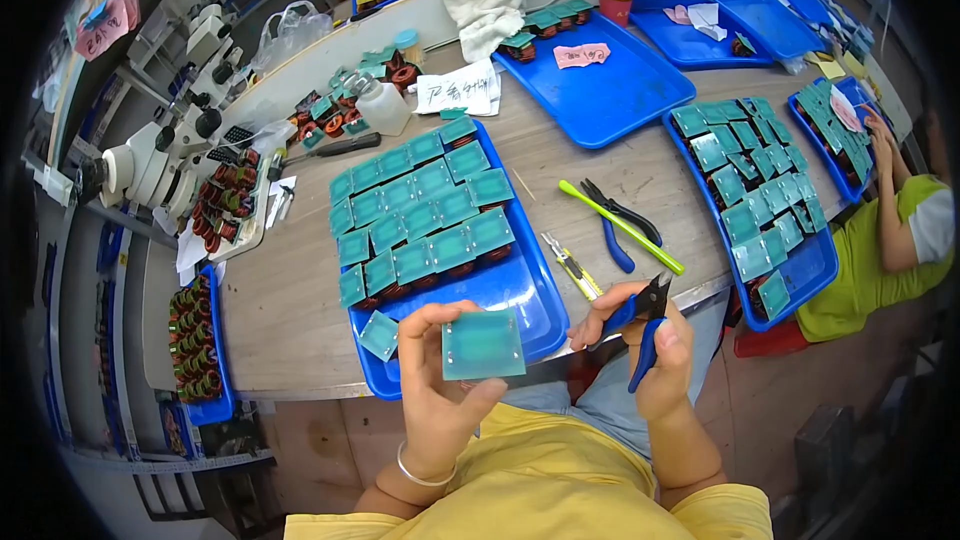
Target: Trimming excess wires from electronic components using pliers at an assembly workbench.
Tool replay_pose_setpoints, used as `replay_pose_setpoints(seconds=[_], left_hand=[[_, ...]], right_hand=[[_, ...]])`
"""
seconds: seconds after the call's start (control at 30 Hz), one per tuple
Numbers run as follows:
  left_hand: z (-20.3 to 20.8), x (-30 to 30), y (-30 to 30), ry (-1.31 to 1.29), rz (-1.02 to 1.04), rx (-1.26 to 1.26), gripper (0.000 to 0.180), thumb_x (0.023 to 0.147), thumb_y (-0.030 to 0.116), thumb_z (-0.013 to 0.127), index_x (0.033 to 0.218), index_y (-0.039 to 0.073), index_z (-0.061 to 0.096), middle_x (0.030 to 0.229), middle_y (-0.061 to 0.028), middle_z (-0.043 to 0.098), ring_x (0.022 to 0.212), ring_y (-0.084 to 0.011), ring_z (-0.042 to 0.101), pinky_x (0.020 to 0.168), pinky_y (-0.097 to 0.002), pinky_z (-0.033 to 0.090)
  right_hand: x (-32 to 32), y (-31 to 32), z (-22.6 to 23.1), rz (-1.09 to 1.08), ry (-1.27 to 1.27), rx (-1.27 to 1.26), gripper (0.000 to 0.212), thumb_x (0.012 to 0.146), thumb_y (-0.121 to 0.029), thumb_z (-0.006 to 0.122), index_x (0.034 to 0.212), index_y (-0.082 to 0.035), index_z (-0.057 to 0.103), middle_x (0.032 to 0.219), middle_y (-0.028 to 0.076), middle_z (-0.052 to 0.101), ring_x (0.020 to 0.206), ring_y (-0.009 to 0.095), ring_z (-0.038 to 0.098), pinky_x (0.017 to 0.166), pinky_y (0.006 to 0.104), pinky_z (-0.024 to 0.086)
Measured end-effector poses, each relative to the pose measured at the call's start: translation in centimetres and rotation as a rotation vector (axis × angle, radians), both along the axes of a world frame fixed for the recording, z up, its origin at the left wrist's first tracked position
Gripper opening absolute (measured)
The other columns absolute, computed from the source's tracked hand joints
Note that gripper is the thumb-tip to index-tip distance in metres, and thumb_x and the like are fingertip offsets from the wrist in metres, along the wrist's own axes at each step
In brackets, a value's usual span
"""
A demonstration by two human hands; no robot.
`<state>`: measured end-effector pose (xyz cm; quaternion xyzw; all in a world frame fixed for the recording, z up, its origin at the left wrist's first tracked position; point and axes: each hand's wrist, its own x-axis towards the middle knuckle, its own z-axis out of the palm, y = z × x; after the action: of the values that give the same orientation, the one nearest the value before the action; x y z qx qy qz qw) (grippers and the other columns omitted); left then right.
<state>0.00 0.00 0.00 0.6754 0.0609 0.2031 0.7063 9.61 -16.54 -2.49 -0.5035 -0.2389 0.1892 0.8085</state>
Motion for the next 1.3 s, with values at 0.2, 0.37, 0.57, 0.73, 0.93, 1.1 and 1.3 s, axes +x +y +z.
replay_pose_setpoints(seconds=[0.2, 0.37, 0.57, 0.73, 0.93, 1.1, 1.3], left_hand=[[0.0, 0.1, 0.5, -0.016, -0.147, -0.494, 0.093, 0.056, 0.032, 0.085, 0.127, 0.003, 0.032, 0.108, -0.0136, 0.053, 0.079, -0.0168, 0.057, 0.062, -0.0225, 0.046], [0.4, 0.4, 0.2, 0.011, -0.121, -0.344, 0.082, 0.058, 0.011, 0.084, 0.122, 0.003, 0.034, 0.098, -0.0110, 0.057, 0.087, -0.0160, 0.057, 0.073, -0.0271, 0.047], [1.1, 0.3, -0.5, 0.081, -0.070, -0.147, 0.074, 0.052, 0.027, 0.087, 0.105, 0.003, 0.042, 0.086, -0.0134, 0.060, 0.081, -0.0199, 0.060, 0.069, -0.0284, 0.048], [1.0, 0.3, -0.7, 0.063, -0.103, -0.111, 0.074, 0.049, 0.027, 0.088, 0.103, 0.003, 0.044, 0.084, -0.0133, 0.060, 0.079, -0.0201, 0.060, 0.067, -0.0282, 0.049], [0.8, 0.1, -0.6, 0.040, -0.129, 0.042, 0.074, 0.047, 0.027, 0.087, 0.102, 0.002, 0.045, 0.085, -0.0140, 0.061, 0.079, -0.0195, 0.061, 0.067, -0.0276, 0.050], [0.6, -0.1, -0.5, 0.021, -0.139, 0.117, 0.074, 0.048, 0.027, 0.087, 0.104, 0.001, 0.045, 0.087, -0.0145, 0.061, 0.079, -0.0199, 0.061, 0.067, -0.0277, 0.050], [1.0, 0.0, -0.6, 0.031, -0.150, 0.284, 0.074, 0.048, 0.027, 0.087, 0.105, 0.001, 0.046, 0.087, -0.0141, 0.061, 0.080, -0.0202, 0.061, 0.067, -0.0277, 0.050]], right_hand=[[0.3, 0.6, 4.1, 0.017, -0.530, -0.543, 0.052, 0.088, -0.048, 0.041, 0.099, 0.002, 0.052, 0.086, 0.015, 0.055, 0.077, 0.024, 0.053, 0.072, 0.0354, 0.043], [1.0, -0.2, 5.9, 0.004, -1.004, -0.680, 0.043, 0.073, -0.040, 0.065, 0.092, -0.003, 0.055, 0.077, 0.009, 0.050, 0.070, 0.026, 0.051, 0.064, 0.0323, 0.041], [0.9, -0.9, 7.2, 0.069, -1.222, -0.829, 0.040, 0.072, -0.039, 0.066, 0.083, -0.003, 0.053, 0.073, 0.008, 0.047, 0.064, 0.023, 0.050, 0.058, 0.0323, 0.038], [0.9, -1.9, 7.5, 0.106, -1.290, -0.869, 0.045, 0.073, -0.047, 0.062, 0.081, -0.003, 0.054, 0.068, 0.007, 0.044, 0.061, 0.023, 0.047, 0.055, 0.0317, 0.037], [0.7, -2.4, 7.7, 0.111, -1.312, -0.874, 0.042, 0.074, -0.046, 0.061, 0.079, -0.005, 0.053, 0.065, 0.006, 0.040, 0.058, 0.021, 0.045, 0.053, 0.0310, 0.034], [0.5, -2.6, 8.0, 0.105, -1.328, -0.890, 0.042, 0.074, -0.046, 0.062, 0.079, -0.005, 0.052, 0.065, 0.005, 0.039, 0.058, 0.021, 0.044, 0.053, 0.0306, 0.034], [0.6, -2.8, 7.7, 0.094, -1.357, -0.869, 0.042, 0.073, -0.045, 0.062, 0.075, -0.005, 0.049, 0.064, 0.005, 0.039, 0.057, 0.021, 0.043, 0.052, 0.0306, 0.034]])
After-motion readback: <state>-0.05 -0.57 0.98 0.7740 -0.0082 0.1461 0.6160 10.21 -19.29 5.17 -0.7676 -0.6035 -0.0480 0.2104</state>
